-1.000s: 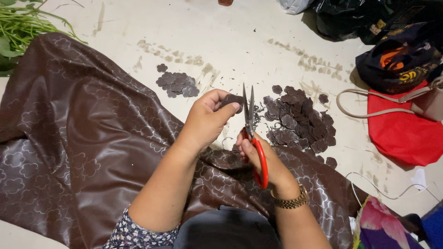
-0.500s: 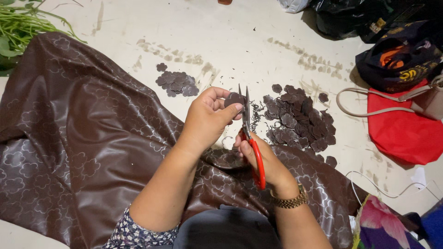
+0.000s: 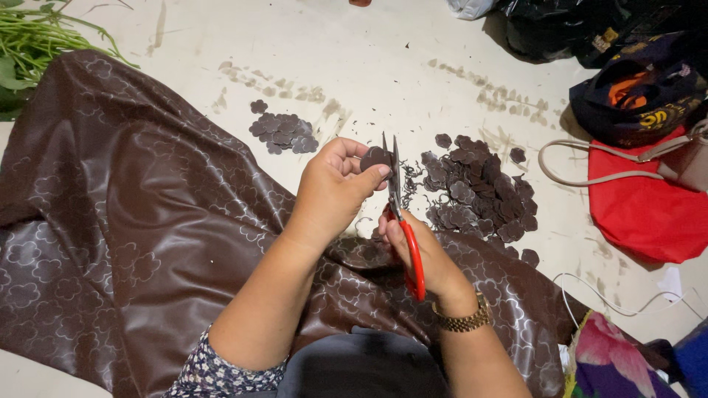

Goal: The person sits on the floor and uses red-handled scissors to trim the edges of dark fabric flower cutouts, cutting small notches and scraps off one piece at a time and setting trimmed pieces aside with a pile of finished pieces nearby.

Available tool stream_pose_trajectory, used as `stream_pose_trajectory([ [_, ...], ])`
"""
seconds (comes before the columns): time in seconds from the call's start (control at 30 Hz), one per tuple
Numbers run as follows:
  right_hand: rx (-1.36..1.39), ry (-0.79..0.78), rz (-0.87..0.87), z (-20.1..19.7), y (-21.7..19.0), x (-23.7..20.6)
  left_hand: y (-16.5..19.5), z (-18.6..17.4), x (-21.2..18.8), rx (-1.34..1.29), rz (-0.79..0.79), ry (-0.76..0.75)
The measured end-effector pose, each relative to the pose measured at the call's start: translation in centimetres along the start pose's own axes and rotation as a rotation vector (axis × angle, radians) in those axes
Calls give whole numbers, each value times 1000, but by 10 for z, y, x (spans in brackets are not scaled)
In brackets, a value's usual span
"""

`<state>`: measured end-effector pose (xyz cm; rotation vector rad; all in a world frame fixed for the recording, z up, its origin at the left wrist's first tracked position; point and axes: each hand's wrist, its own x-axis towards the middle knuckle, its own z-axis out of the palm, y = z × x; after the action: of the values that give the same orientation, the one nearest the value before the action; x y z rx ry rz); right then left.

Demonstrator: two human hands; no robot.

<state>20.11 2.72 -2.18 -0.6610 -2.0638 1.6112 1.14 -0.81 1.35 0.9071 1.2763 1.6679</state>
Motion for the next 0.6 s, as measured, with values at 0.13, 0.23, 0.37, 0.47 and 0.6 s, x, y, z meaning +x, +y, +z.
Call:
stream_pose_trajectory([
  [0.13,-17,53,34,1,-2,0,-1,-1,1,-54,8,-8],
  [0.23,6,63,12,2,-4,1,-2,-3,2,-42,-12,-4],
  [0.37,105,61,52,5,-7,-1,-3,-4,3,-136,14,-28],
  [0.47,207,32,41,5,-8,-1,-1,-4,4,-168,-7,-27],
  [0.6,105,48,48,4,-9,-1,3,-5,4,-135,-30,-8],
])
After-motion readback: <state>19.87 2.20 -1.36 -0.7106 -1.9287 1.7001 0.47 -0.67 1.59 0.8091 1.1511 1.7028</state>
